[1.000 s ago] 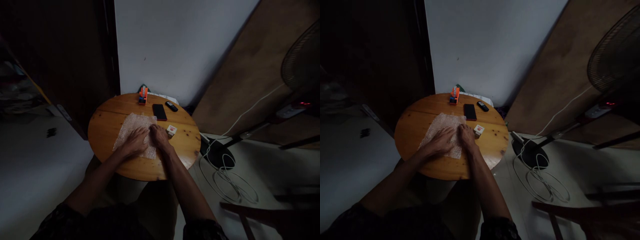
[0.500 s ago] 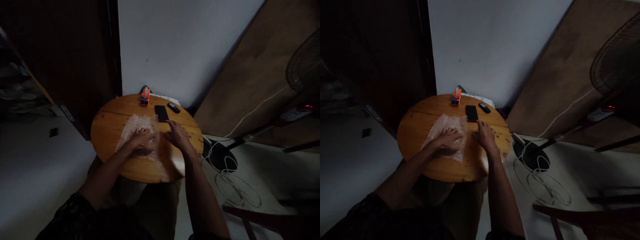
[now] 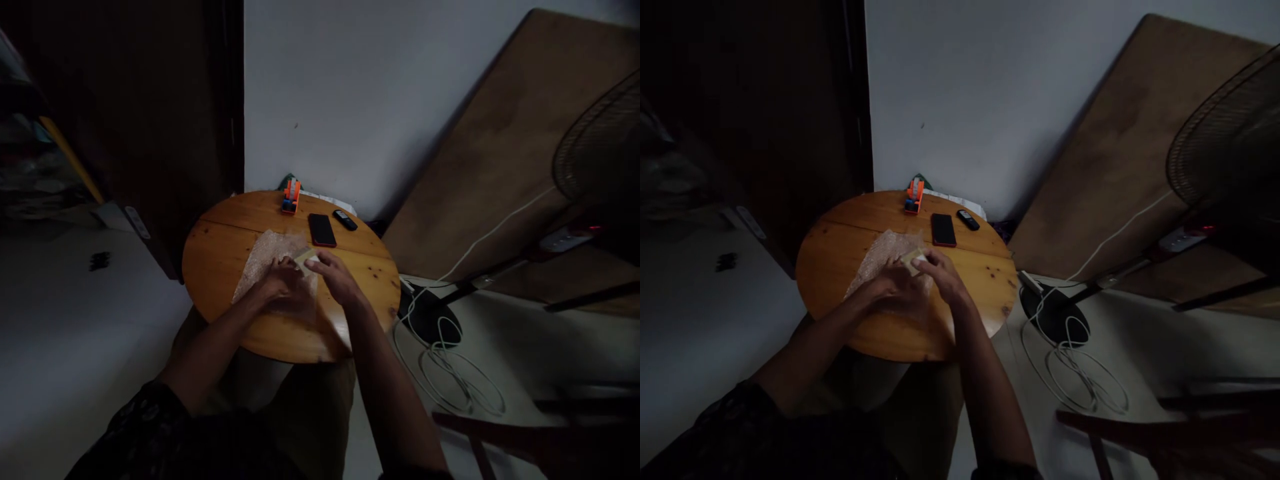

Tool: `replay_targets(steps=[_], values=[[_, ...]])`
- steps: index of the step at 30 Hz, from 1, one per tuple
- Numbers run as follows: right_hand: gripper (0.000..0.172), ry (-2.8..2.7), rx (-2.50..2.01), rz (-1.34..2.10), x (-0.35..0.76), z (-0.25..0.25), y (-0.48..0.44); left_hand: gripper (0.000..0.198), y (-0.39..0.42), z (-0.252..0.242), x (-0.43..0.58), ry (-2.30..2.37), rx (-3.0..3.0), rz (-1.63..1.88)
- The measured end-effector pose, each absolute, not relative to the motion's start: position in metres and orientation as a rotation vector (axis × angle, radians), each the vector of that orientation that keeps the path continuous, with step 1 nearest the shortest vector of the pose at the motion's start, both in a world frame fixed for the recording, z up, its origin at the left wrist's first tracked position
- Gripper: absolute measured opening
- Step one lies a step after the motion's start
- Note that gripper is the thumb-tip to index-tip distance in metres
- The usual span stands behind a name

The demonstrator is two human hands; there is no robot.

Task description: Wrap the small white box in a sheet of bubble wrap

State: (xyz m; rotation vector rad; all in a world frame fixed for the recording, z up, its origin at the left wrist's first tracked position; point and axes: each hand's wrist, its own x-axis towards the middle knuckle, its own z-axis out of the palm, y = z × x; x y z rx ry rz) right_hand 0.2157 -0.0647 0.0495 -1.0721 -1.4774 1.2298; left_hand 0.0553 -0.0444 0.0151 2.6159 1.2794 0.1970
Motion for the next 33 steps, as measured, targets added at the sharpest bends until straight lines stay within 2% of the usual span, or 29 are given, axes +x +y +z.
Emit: replay_targets(steps=[4,7,11,14,17,24,27,30,33], values=[[0.035,-1.253,-1.026,1.495,0.196,0.032,-0.043,0.06,-0.049,0.017,0.055,1.249,2.606,0.245],[0.04,-1.126,-1.014,1.571,0.202,0.018,-0.031,0.064,-0.051,0.024,0.046,1.185,2.549,0.273],[0.036,-1.075,-0.999,1.527,0.209,0.011,-0.03,0.061,-0.048,0.027,0.016,1.168,2.488,0.364],[0.031,-1.098,-1.044,1.481,0.207,0.01,-0.035,0.077,-0.05,0.021,-0.01,1.293,2.455,0.392],[0.029,-1.189,-1.088,1.409,0.205,0.011,-0.04,0.083,-0.057,0.011,-0.025,1.38,2.409,0.343],[0.041,-1.576,-1.156,1.174,0.197,0.007,-0.045,0.091,-0.062,-0.004,-0.023,1.354,2.419,0.411],[0.051,-1.663,-1.167,1.076,0.196,-0.001,-0.043,0.092,-0.062,-0.005,-0.024,1.342,2.42,0.425],[0.058,-1.665,-1.157,1.119,0.198,-0.007,-0.044,0.093,-0.062,-0.005,-0.025,1.351,2.415,0.432],[0.056,-1.654,-1.148,1.181,0.2,-0.008,-0.046,0.092,-0.063,-0.004,-0.025,1.354,2.417,0.434]])
